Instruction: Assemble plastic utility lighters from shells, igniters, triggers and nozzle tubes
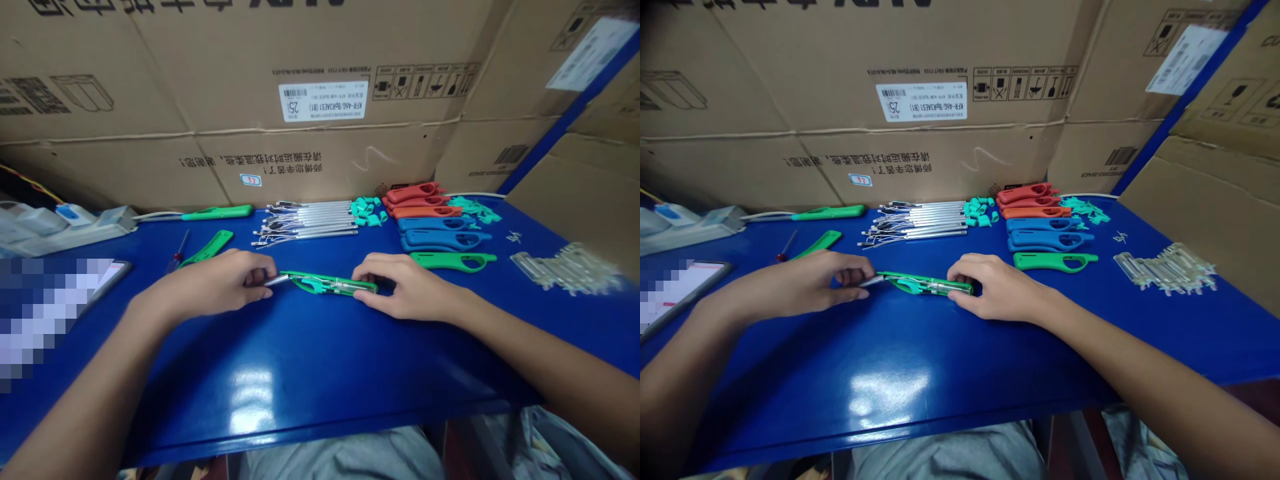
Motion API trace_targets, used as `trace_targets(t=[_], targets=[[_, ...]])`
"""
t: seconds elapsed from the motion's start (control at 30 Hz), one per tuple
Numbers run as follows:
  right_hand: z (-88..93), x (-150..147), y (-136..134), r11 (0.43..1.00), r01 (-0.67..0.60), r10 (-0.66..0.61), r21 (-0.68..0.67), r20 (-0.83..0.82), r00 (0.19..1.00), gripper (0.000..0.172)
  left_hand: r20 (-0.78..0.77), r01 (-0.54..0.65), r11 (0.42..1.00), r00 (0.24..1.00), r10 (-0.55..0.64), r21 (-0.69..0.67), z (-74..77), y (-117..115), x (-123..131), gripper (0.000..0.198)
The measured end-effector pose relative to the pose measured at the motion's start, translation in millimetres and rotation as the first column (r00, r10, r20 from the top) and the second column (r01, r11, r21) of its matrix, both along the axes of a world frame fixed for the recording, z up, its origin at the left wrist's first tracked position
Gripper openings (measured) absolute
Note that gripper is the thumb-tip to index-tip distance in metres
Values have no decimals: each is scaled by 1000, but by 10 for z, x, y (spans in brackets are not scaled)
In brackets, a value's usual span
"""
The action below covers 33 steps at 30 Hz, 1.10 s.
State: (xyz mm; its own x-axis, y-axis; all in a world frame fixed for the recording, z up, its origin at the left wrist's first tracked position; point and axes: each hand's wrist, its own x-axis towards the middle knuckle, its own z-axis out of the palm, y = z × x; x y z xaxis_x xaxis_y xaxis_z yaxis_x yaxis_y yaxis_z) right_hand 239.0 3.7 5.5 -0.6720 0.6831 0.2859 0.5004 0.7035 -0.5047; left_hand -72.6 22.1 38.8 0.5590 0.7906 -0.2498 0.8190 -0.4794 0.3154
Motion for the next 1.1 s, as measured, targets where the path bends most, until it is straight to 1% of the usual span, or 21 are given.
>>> trace_targets(t=[0.17, 0.27, 0.43, 0.63, 0.7, 0.77, 0.97, 1.1], targets=[[-9, 17, 23, 1000, 4, -4, 1, 3, 1000, 10, 77, -46, 998, 996, 48, -33, -25, 24, 13, 25], [-9, 19, 19, 1000, 5, -5, 2, 5, 1000, 10, 159, -66, 996, 985, 73, -52, -36, 20, 41, 29], [-9, 7, 15, 1000, 6, -6, 4, 11, 1000, 9, 296, -75, 997, 952, 81, -33, -76, 23, 79, 34], [-19, 6, 19, 1000, 10, -10, 12, 2, 1000, 9, 415, -94, 987, 899, 139, -127, -112, 39, 90, 31], [-20, 5, 16, 1000, 7, -7, 11, -3, 1000, 9, 415, -106, 986, 897, 152, -131, -107, 38, 96, 31], [-20, 5, 16, 1000, -1, 1, 11, -6, 1000, 9, 402, -111, 988, 904, 144, -105, -98, 39, 102, 31], [-21, 12, 28, 1000, -5, 5, 9, -9, 1000, 11, 322, -72, 997, 945, 60, 28, -70, 47, 108, 31], [-22, 26, 43, 1000, 5, -5, 2, -7, 1000, 11, 293, -58, 995, 955, 33, 77, -58, 27, 139, 29]])
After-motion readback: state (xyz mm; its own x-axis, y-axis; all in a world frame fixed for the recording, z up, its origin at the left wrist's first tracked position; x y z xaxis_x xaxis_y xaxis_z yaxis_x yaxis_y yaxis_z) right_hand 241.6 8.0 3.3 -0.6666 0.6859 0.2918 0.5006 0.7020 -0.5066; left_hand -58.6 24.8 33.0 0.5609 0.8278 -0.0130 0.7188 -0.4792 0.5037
